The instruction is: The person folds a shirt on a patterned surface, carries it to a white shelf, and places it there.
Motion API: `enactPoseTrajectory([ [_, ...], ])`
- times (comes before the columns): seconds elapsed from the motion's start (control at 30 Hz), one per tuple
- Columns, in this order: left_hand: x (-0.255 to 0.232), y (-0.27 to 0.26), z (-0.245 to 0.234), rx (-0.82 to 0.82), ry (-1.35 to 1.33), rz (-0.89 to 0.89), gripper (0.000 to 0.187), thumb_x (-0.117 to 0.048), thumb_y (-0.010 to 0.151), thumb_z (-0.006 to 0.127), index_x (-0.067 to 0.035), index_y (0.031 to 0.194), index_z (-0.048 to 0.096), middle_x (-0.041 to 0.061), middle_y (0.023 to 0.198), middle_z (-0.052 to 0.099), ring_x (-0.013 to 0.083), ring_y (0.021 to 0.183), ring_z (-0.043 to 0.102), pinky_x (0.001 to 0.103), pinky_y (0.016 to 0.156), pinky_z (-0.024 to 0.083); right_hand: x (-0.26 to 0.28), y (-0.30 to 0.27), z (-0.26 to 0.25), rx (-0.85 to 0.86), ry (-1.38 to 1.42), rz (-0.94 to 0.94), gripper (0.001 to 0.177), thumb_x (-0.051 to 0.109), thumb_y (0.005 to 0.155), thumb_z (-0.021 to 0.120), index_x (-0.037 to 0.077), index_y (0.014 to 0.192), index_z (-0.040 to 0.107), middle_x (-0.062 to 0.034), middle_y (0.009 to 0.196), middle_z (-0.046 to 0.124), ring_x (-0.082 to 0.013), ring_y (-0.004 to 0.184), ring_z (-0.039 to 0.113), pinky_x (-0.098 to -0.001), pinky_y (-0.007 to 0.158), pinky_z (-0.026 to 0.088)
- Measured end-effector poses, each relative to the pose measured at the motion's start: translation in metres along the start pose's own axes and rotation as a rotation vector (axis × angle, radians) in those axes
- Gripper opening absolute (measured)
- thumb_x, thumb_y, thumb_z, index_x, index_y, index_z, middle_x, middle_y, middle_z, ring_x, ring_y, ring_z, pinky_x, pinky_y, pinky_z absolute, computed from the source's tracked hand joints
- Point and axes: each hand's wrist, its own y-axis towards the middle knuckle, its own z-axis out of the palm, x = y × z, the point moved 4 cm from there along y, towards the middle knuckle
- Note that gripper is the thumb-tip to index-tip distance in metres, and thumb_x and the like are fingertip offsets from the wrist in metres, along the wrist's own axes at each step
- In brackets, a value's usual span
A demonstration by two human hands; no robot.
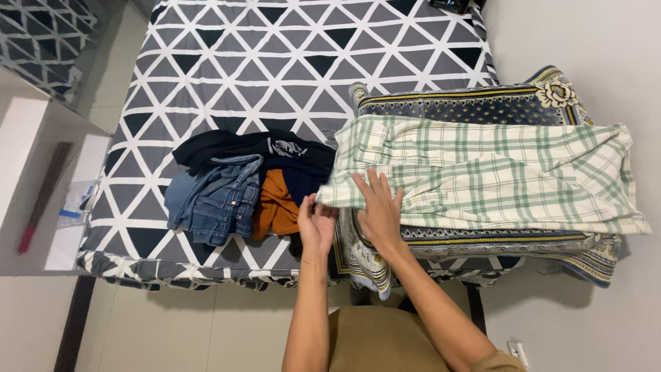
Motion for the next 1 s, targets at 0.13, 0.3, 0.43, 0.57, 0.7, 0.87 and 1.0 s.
enactPoseTrajectory([
  [0.13,0.030,0.033,-0.013,0.006,-0.076,-0.315,0.051,-0.037,0.102,0.048,0.003,0.132,0.053,0.028,0.136,0.053,0.0427,0.126,0.055,0.054,0.111,0.045,-0.012,0.005,-0.009,-0.012,0.191,0.001,0.082,-0.001,0.075,0.055,0.021,0.154,0.044,-0.0175,0.163,0.035,-0.0407,0.153,0.025,-0.0728,0.117,0.008],
  [0.3,0.031,0.061,0.016,-0.154,0.073,-0.448,0.064,-0.049,0.096,0.051,-0.001,0.138,0.051,0.026,0.143,0.049,0.0436,0.128,0.050,0.062,0.109,0.039,-0.017,0.011,-0.010,0.057,0.257,0.077,0.076,0.003,0.083,0.056,0.026,0.155,0.045,-0.0126,0.164,0.036,-0.0371,0.154,0.027,-0.0711,0.119,0.007],
  [0.43,0.027,0.071,0.038,0.000,0.104,-0.548,0.059,-0.048,0.090,0.055,-0.007,0.133,0.062,0.016,0.134,0.063,0.0366,0.120,0.060,0.055,0.106,0.043,-0.006,0.004,-0.008,0.090,0.158,0.085,0.066,0.010,0.090,0.060,0.028,0.153,0.046,-0.0129,0.164,0.033,-0.0361,0.153,0.024,-0.0713,0.118,0.001],
  [0.57,0.024,0.078,0.047,0.057,0.112,-0.520,0.056,-0.045,0.094,0.061,0.000,0.127,0.065,0.018,0.122,0.071,0.0343,0.108,0.068,0.048,0.098,0.053,-0.001,-0.003,-0.010,0.093,0.099,0.042,0.067,0.011,0.088,0.061,0.030,0.151,0.049,-0.0146,0.164,0.032,-0.0349,0.154,0.023,-0.0666,0.120,0.002],
  [0.7,0.016,0.107,0.046,0.017,0.414,-0.427,0.042,-0.029,0.094,0.069,0.003,0.122,0.067,0.018,0.113,0.072,0.0307,0.097,0.072,0.043,0.085,0.059,-0.004,-0.006,-0.012,0.105,0.216,0.019,0.070,0.004,0.086,0.057,0.026,0.152,0.048,-0.0146,0.167,0.029,-0.0351,0.156,0.019,-0.0661,0.120,-0.003],
  [0.87,0.016,0.126,0.066,0.151,0.419,-0.416,0.030,-0.014,0.090,0.070,0.003,0.115,0.068,0.016,0.106,0.073,0.0279,0.092,0.073,0.041,0.082,0.060,-0.010,-0.006,-0.014,0.112,0.293,0.006,0.072,0.003,0.084,0.056,0.026,0.152,0.048,-0.0137,0.166,0.030,-0.0335,0.156,0.020,-0.0649,0.122,-0.003],
  [1.0,0.015,0.123,0.095,0.238,0.489,-0.237,0.024,-0.006,0.090,0.068,0.007,0.110,0.067,0.017,0.103,0.072,0.0253,0.088,0.072,0.038,0.080,0.060,-0.016,-0.005,-0.027,0.073,0.453,0.006,0.072,-0.001,0.081,0.053,0.023,0.149,0.053,-0.0154,0.159,0.045,-0.0326,0.153,0.032,-0.0621,0.121,-0.001],
])
